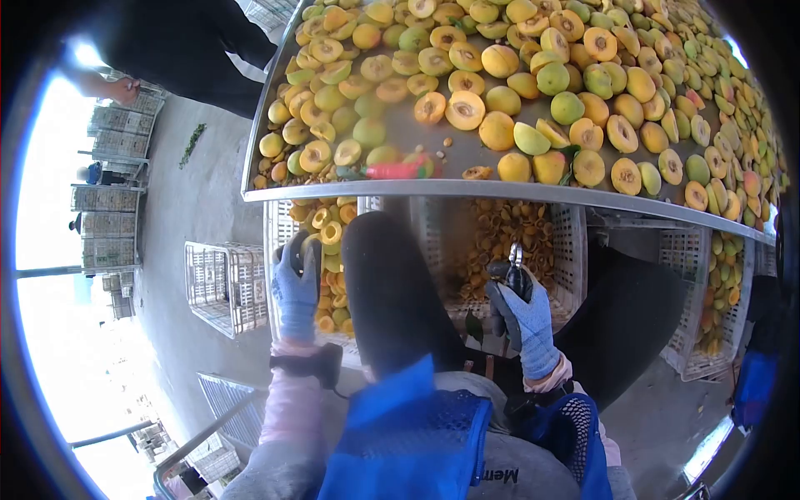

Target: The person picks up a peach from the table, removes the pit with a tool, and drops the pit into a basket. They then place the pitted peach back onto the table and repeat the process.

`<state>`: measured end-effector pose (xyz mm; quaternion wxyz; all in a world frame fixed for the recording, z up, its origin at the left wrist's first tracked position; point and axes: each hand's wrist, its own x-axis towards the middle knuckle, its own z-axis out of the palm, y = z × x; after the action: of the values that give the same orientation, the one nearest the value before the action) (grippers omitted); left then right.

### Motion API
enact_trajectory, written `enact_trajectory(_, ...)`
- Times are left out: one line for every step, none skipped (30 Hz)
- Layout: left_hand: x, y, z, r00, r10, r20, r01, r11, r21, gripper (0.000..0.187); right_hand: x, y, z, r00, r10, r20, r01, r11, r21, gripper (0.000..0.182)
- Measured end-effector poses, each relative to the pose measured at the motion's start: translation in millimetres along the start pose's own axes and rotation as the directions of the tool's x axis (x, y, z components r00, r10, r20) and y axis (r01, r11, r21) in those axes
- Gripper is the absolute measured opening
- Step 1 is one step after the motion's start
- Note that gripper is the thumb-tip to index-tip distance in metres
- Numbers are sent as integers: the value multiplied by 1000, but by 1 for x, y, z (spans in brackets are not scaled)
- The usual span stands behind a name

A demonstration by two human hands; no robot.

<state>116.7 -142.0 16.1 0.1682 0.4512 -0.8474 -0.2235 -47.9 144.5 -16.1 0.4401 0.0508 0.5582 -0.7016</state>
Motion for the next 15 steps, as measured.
enact_trajectory(11, -47, -2, 972, 230, -42, -165, 802, 574, 36, 3, 2, -2, 1000, -14, -7, 14, 1000, -1, 26)
enact_trajectory(22, -46, -5, 960, 270, -69, -195, 829, 524, 37, 6, 4, -3, 1000, -25, -17, 25, 1000, 0, 27)
enact_trajectory(30, -45, -6, 948, 305, -91, -227, 850, 475, 38, 9, 6, -2, 999, -29, -30, 29, 1000, 0, 28)
enact_trajectory(38, -22, -3, 969, 237, -72, -203, 928, 312, 38, 11, 5, 0, 1000, -9, -27, 8, 1000, -28, 26)
enact_trajectory(47, 13, 3, 986, 164, -39, -157, 977, 141, 37, 12, 7, 2, 1000, 0, 2, 0, 1000, -24, 25)
enact_trajectory(71, 43, 10, 987, 146, 70, -154, 981, 120, 39, 16, 7, 4, 999, 12, 37, -11, 1000, -27, 25)
enact_trajectory(100, 67, 22, 973, 135, 186, -155, 983, 98, 40, 17, 7, 5, 998, 23, 63, -21, 999, -24, 24)
enact_trajectory(123, 79, 37, 974, 178, 143, -211, 942, 260, 45, 17, 4, 5, 996, 37, 76, -37, 999, -11, 23)
enact_trajectory(143, 90, 51, 968, 227, 109, -252, 873, 417, 50, 21, 7, 2, 997, 25, 70, -23, 1000, -20, 23)
enact_trajectory(163, 97, 69, 959, 143, 245, -248, 843, 478, 57, 26, 14, -4, 998, 12, 64, -10, 1000, -27, 23)
enact_trajectory(178, 104, 84, 927, 49, 371, -257, 805, 535, 64, 29, 18, -8, 998, -1, 56, 3, 999, -32, 22)
enact_trajectory(187, 110, 92, 914, 72, 398, -298, 785, 542, 65, 29, 14, -9, 998, 20, 59, -19, 1000, -21, 23)
enact_trajectory(193, 116, 99, 900, 96, 426, -341, 763, 549, 66, 28, 7, -8, 997, 40, 61, -39, 999, -8, 23)
enact_trajectory(195, 120, 106, 883, 118, 455, -384, 740, 553, 67, 28, 2, -8, 996, 61, 63, -61, 998, 5, 23)
enact_trajectory(189, 128, 104, 855, 195, 481, -429, 787, 444, 65, 27, 0, -7, 993, 103, 51, -106, 993, 57, 23)
